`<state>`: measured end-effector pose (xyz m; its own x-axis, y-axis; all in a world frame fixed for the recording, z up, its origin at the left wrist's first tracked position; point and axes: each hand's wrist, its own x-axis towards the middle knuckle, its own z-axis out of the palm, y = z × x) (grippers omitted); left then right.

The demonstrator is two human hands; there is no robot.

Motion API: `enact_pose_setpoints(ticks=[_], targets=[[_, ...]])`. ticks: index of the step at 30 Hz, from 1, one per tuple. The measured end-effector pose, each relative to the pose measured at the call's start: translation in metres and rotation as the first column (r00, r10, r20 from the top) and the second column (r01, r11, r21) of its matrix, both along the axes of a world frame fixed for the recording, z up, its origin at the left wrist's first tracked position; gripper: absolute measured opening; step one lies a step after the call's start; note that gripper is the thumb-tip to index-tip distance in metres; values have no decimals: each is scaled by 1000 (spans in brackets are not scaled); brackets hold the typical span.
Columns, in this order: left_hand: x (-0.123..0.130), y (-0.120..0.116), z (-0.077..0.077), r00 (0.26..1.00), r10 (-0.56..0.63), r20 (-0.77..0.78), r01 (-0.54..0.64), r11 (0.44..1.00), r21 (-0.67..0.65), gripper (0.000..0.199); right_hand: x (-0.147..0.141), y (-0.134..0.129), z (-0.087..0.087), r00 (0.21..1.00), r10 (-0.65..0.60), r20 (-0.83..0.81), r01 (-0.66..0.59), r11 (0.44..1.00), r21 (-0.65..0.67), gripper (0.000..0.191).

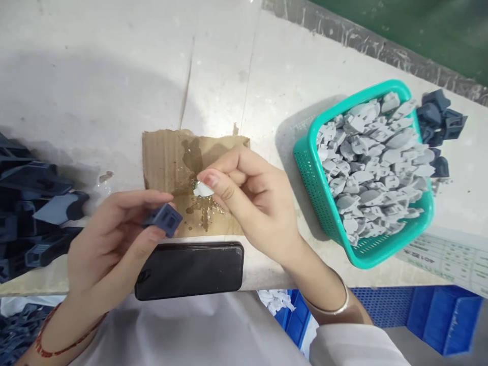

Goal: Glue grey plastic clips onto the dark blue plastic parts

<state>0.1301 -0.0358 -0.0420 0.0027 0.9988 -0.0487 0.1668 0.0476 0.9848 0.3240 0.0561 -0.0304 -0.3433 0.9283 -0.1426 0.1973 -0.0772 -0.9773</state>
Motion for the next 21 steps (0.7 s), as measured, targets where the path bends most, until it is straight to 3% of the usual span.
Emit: enact_pose_setpoints(ticks=[4, 9, 16, 21], targets=[[1, 2, 4, 999, 35, 33, -35, 999, -1, 23, 0, 0, 0, 996, 11, -91, -17, 997, -71, 19], [1, 3, 4, 993, 113, 12, -114, 993, 28, 20, 2, -1, 1, 998, 4, -65, -8, 998, -64, 20], [8, -1, 2, 963, 162, 214, -154, 987, -52, 20, 3, -5, 0, 991, -11, -131, 8, 1000, -25, 12], [3, 0, 2, 995, 63, 71, -62, 998, -24, 25, 0, -8, 1, 994, -17, -110, 16, 1000, -16, 13]])
